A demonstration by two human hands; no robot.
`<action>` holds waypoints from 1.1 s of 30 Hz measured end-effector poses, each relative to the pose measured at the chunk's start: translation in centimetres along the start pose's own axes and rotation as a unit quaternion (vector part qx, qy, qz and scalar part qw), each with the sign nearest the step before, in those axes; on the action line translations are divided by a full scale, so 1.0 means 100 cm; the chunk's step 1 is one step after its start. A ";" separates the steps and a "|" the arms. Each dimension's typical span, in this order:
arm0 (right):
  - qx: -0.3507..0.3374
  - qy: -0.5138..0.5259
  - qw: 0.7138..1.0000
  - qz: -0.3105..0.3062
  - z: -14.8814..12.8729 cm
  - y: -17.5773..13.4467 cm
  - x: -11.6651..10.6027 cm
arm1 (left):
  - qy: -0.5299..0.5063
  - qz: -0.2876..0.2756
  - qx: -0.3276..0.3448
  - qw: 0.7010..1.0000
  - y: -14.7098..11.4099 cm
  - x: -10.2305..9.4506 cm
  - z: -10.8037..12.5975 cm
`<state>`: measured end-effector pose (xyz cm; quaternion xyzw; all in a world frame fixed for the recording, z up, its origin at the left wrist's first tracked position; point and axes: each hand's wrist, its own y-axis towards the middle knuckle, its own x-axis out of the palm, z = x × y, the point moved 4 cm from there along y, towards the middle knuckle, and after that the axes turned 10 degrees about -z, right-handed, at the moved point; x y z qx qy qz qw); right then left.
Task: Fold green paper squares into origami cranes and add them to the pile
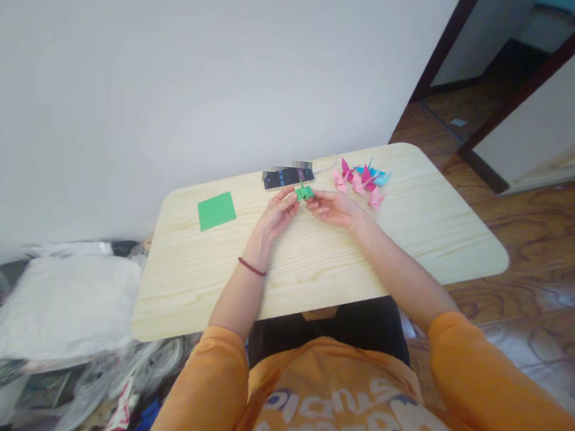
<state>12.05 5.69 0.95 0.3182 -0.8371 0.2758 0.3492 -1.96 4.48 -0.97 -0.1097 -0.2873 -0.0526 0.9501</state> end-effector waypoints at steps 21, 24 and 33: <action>-0.122 -0.110 0.973 0.163 -0.011 0.003 -0.028 | -0.054 0.086 0.017 0.995 0.001 -0.005 0.001; -0.231 -0.212 0.921 0.233 -0.018 -0.002 -0.027 | -0.006 0.097 0.042 0.994 0.000 -0.007 0.001; -0.300 -0.384 0.863 0.137 -0.025 -0.008 -0.005 | 0.052 0.109 0.086 0.989 0.000 -0.013 0.003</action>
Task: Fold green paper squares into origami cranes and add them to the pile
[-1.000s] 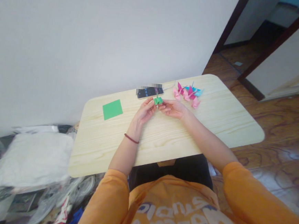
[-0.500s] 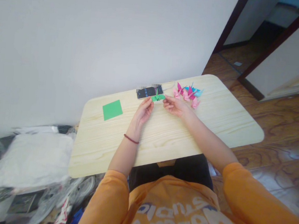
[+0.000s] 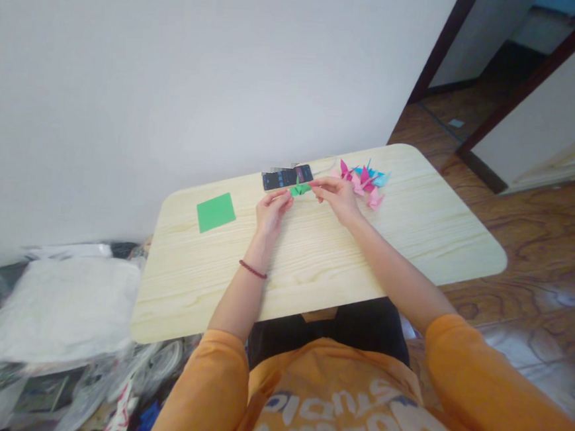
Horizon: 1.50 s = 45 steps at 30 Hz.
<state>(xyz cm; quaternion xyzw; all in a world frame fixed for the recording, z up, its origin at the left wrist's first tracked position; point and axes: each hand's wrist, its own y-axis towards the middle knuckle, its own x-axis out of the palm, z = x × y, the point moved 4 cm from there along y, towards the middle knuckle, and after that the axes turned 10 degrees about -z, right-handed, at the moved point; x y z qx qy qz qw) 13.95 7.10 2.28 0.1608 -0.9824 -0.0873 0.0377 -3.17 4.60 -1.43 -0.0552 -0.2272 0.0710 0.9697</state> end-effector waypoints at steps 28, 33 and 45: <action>-0.016 -0.028 0.998 -0.047 -0.005 -0.001 0.005 | -0.051 -0.034 -0.135 0.989 -0.014 0.018 0.004; -0.011 -0.008 0.999 -0.049 -0.002 0.000 0.004 | -0.049 -0.035 -0.138 0.989 -0.014 0.017 0.003; 0.010 0.003 0.999 -0.036 -0.003 -0.001 0.005 | -0.052 -0.035 -0.139 0.988 -0.015 0.018 0.004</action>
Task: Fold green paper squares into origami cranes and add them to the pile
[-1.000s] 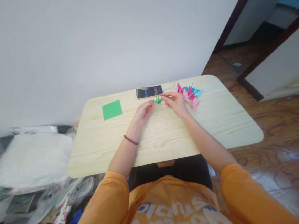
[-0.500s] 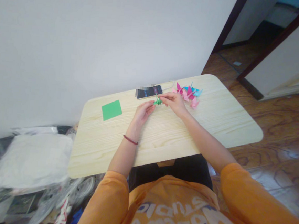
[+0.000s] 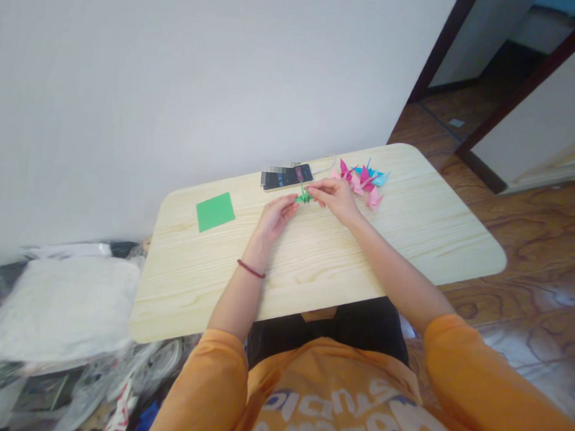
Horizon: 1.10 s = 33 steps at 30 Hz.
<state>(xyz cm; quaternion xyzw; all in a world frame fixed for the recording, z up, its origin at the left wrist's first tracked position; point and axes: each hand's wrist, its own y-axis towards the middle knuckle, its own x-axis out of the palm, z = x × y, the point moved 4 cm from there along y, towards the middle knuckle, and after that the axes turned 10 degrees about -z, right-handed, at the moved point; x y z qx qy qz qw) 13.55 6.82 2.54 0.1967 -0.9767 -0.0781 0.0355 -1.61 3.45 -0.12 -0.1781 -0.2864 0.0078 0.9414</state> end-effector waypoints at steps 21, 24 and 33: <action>0.033 -0.025 0.999 -0.022 -0.006 -0.006 0.004 | 0.041 -0.007 -0.005 0.999 0.000 -0.001 0.000; 0.034 -0.026 0.999 -0.024 -0.005 -0.006 0.005 | 0.047 -0.012 -0.008 0.999 0.001 -0.001 -0.001; 0.048 0.002 0.998 -0.026 -0.004 -0.006 0.005 | 0.050 -0.014 -0.019 0.998 0.001 -0.003 -0.002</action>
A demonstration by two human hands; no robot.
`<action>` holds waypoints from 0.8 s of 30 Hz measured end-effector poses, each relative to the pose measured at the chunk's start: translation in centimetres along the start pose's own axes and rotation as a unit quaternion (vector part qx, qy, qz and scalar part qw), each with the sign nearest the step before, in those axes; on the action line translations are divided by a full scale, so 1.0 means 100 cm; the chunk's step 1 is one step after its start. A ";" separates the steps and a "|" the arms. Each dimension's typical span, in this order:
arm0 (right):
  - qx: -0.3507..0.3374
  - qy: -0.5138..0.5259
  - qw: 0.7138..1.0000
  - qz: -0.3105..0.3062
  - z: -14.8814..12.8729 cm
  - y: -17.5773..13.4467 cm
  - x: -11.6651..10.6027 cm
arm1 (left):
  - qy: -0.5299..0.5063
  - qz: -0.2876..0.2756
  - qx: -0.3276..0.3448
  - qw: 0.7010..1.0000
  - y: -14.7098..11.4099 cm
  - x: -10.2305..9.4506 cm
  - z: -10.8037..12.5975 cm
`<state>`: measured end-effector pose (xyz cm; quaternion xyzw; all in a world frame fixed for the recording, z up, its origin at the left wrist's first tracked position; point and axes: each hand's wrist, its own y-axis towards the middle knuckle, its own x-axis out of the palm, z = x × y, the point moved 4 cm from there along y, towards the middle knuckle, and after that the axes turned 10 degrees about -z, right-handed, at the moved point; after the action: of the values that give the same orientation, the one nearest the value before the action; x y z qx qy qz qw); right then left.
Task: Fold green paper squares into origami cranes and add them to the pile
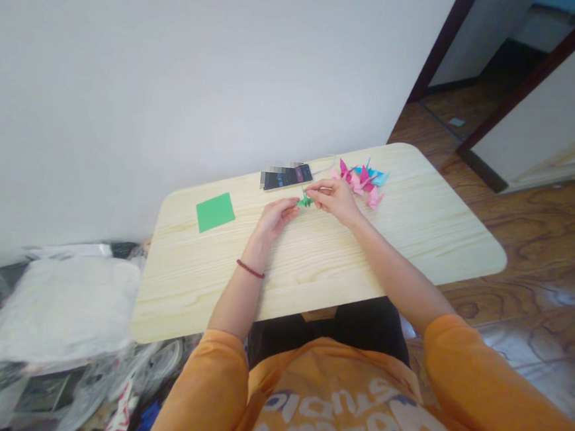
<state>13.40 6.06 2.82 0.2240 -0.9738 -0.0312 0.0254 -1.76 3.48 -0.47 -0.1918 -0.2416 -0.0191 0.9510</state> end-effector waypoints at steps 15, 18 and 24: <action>0.009 -0.001 1.000 -0.014 -0.001 -0.001 0.001 | -0.008 -0.011 -0.006 1.000 0.000 0.000 0.000; 0.005 -0.006 1.000 -0.012 -0.001 -0.001 0.002 | -0.007 -0.012 -0.006 1.000 0.000 0.000 0.000; 0.000 -0.016 1.000 -0.013 -0.001 -0.002 0.002 | -0.011 -0.010 -0.008 1.000 0.001 -0.001 -0.001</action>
<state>13.27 5.81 2.95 0.2360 -0.9711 -0.0353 0.0098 -1.78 3.52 -0.60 -0.1974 -0.2533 -0.0283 0.9466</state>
